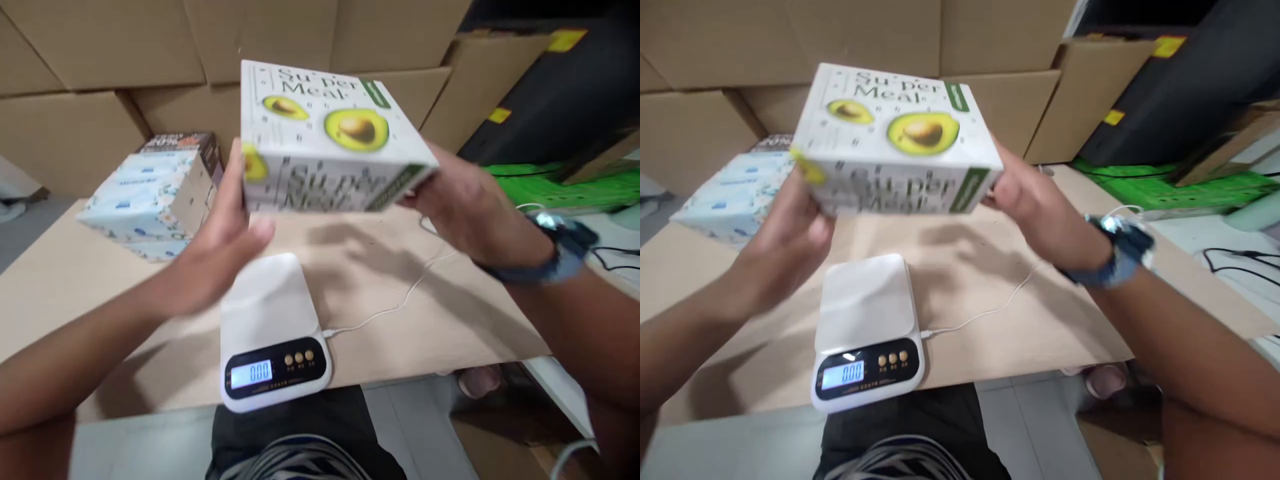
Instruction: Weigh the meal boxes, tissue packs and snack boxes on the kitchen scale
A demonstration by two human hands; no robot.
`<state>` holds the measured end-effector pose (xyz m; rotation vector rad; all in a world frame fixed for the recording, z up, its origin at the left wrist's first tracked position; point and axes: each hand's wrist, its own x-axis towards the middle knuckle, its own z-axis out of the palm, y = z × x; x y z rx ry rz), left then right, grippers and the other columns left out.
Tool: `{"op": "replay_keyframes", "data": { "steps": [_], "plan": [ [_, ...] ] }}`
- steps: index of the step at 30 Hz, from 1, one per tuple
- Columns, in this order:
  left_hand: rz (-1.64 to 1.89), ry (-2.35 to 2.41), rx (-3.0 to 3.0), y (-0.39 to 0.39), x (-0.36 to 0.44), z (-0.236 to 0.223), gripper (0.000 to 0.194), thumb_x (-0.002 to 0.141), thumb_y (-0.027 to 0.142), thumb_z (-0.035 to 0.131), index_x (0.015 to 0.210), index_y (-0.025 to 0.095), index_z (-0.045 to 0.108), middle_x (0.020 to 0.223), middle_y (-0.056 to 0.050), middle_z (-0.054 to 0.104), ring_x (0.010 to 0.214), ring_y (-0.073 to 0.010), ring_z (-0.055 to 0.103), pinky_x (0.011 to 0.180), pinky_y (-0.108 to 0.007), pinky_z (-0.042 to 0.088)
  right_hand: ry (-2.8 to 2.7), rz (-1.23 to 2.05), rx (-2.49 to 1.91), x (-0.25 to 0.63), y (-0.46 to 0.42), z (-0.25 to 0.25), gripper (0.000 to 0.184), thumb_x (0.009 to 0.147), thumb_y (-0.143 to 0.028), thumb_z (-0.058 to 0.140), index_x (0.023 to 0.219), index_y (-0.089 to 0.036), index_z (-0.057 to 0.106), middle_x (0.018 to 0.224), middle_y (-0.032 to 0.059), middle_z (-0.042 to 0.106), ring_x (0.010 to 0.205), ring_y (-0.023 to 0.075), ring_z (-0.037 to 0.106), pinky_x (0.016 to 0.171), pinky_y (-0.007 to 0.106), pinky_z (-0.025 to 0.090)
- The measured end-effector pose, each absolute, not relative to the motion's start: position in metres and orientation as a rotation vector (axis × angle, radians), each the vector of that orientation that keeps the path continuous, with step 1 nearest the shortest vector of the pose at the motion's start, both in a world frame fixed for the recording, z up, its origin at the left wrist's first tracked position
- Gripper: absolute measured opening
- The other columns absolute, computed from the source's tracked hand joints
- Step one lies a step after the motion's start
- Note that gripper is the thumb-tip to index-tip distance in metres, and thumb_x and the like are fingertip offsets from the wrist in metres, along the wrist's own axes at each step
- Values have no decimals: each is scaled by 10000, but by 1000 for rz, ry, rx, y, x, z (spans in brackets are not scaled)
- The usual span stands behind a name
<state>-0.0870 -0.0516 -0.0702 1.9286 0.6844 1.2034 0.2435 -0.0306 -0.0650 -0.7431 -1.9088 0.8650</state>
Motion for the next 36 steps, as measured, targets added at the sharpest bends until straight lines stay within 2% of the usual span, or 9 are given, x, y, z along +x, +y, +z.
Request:
{"op": "replay_keyframes", "data": {
  "steps": [4, 8, 11, 16, 19, 24, 27, 31, 36],
  "plan": [
    [892, 843, 1839, -175, -126, -100, 989, 1014, 249, 707, 1770, 535, 136, 1901, 75, 170, 1790, -360, 140, 1433, -619, 336, -2113, 1015, -764, 230, -110, -111, 914, 1017, -801, 548, 1791, -482, 182, 1852, -84, 275, 1720, 347, 334, 1392, 570, 419],
    [745, 967, 1724, -217, -148, -134, 1010, 1067, 279, 625, 1775, 509, -58, 1908, -15, 154, 1765, -374, 259, 1322, -572, 540, -2231, 1073, -683, 217, -131, -148, 941, 1042, -811, 458, 1799, -433, 45, 1855, -52, 255, 1707, 325, 362, 1380, 555, 418],
    [603, 1096, 1794, -223, -161, -143, 1082, 1038, 389, 694, 1786, 448, -86, 1899, -86, 177, 1734, -450, 306, 1270, -585, 595, -2136, 1053, -671, 214, -132, -162, 970, 990, -899, 419, 1798, -412, 194, 1820, -8, 347, 1656, 332, 457, 1344, 530, 484],
    [882, 1240, 1871, -203, -181, -144, 871, 1047, 763, 471, 1791, 475, 122, 1902, 13, 192, 1792, -405, 114, 1448, -678, 256, -1918, 893, -878, 205, -105, -162, 807, 1069, -827, 259, 1533, -342, 706, 1512, 56, 721, 1336, 305, 758, 1096, 495, 695],
    [1337, 1270, 1749, -158, -179, -145, 826, 1003, 888, 339, 1691, 449, 470, 1800, 10, 447, 1746, -363, 313, 1473, -641, 228, -1805, 610, -1027, 194, -67, -162, 913, 1058, -856, 224, 1356, -223, 811, 1287, 130, 815, 1108, 299, 825, 1020, 512, 708],
    [1714, 1130, 1466, -94, -148, -156, 769, 1019, 873, 318, 1387, 374, 773, 1532, -41, 729, 1471, -312, 661, 1314, -544, 525, -1942, 236, -1137, 199, -30, -182, 792, 1108, -737, 291, 1382, -168, 769, 1384, 170, 771, 1260, 303, 777, 1155, 530, 648],
    [1622, 1116, 1263, -94, -141, -167, 644, 998, 864, 413, 1311, 453, 797, 1538, 4, 725, 1441, -312, 683, 1203, -529, 618, -2151, 173, -1291, 209, -23, -194, 760, 1106, -705, 314, 1452, -169, 726, 1523, 164, 697, 1480, 320, 658, 1295, 565, 551],
    [1427, 1143, 1109, -104, -152, -175, 622, 961, 914, 392, 1367, 577, 722, 1673, 91, 604, 1565, -344, 581, 1154, -579, 647, -2488, 259, -1475, 213, -11, -200, 796, 1096, -694, 341, 1643, -162, 569, 1769, 158, 421, 1691, 404, 380, 1368, 683, 405],
    [1339, 990, 1103, -106, -152, -174, 655, 966, 908, 420, 1410, 516, 700, 1651, 37, 634, 1541, -364, 610, 1200, -610, 612, -2559, 246, -1599, 215, -12, -200, 770, 1123, -623, 271, 1725, -175, 447, 1836, 148, 273, 1729, 412, 281, 1399, 695, 312]
  ]
}}
